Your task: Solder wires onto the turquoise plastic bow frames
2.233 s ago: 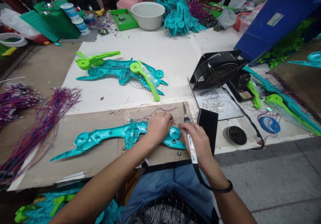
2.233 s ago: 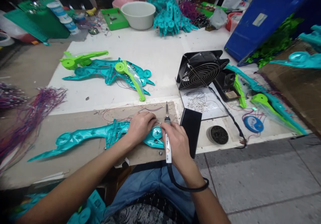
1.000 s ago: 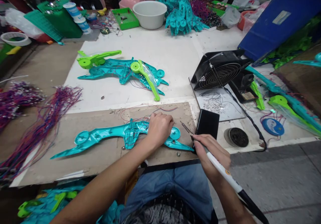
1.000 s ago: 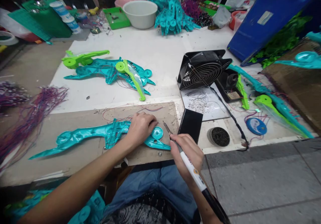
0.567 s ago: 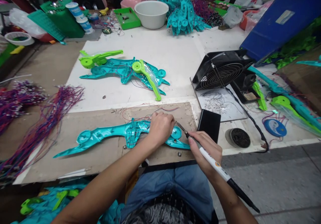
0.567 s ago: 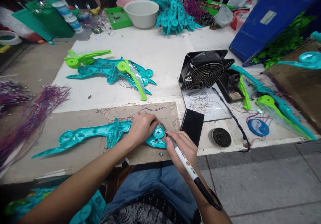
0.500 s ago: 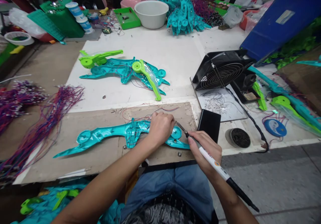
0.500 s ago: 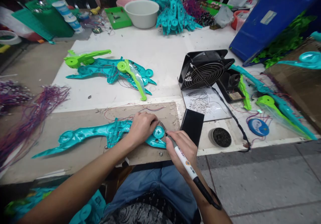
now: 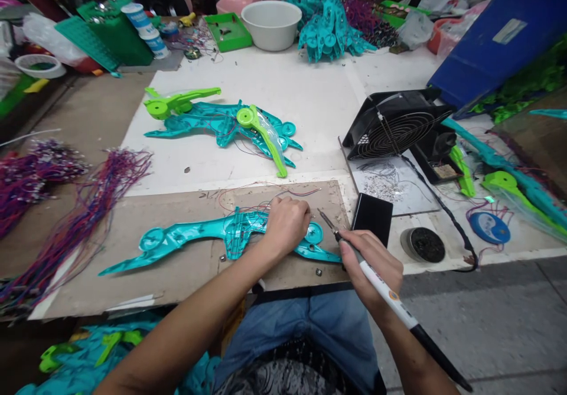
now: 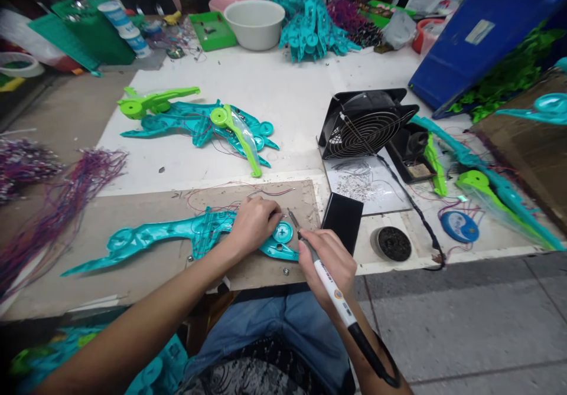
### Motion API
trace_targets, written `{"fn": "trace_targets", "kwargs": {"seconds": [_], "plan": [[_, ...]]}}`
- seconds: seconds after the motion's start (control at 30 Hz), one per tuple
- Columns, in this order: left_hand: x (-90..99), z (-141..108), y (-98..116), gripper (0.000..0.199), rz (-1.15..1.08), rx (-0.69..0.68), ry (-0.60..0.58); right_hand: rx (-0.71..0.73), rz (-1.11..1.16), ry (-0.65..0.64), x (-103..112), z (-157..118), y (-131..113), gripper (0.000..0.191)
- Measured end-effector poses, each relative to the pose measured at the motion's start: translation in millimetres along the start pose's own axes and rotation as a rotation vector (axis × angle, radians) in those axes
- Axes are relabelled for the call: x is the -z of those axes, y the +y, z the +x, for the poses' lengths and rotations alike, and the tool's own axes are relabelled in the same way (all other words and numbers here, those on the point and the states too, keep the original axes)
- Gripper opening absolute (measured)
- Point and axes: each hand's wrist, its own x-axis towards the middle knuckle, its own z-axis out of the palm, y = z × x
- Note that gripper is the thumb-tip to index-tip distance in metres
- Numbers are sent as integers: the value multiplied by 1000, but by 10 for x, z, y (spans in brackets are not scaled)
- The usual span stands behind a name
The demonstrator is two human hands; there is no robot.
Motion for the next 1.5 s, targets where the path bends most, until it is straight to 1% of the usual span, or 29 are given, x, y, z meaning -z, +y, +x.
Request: {"fn": "trace_targets", "kwargs": {"seconds": [0.13, 0.33, 0.57, 0.63, 0.7, 0.77, 0.87, 1.03, 1.1, 1.17, 1.27, 1.4, 1.5], "plan": [[-5, 0, -4, 22, -2, -4, 6, -7, 3, 29, 49, -9, -18, 32], [-12, -3, -15, 20, -26, -11, 20, -26, 5, 45, 44, -35, -15, 32], [-21, -7, -25, 18, -35, -9, 24, -46, 9, 78, 42, -73, 12, 29], [-24, -6, -29, 19, -37, -10, 27, -94, 3, 103, 42, -106, 28, 29], [-26, -9, -33, 19, -44, -10, 40, -176, -14, 127, 35, -124, 44, 27], [-26, -18, -40, 16, -67, -16, 69, -235, -35, 130, 14, -106, 60, 22], [-18, -54, -57, 11, -113, -50, 167, -238, -47, 111, -51, -13, 89, 17], [23, -166, -103, 9, -155, -176, 396, -256, -10, 39, -221, 171, 105, 23], [45, -217, -122, 10, -157, -229, 461, -267, 8, 21, -289, 218, 82, 24], [69, -269, -137, 12, -166, -258, 501, -271, 38, 19, -347, 250, 44, 26], [116, -342, -145, 15, -182, -269, 513, -288, 105, 29, -408, 272, -19, 28], [195, -418, -138, 19, -203, -252, 469, -278, 178, 41, -439, 258, -67, 25], [245, -452, -141, 19, -247, -238, 438, -265, 186, 49, -433, 235, -85, 24]]}}
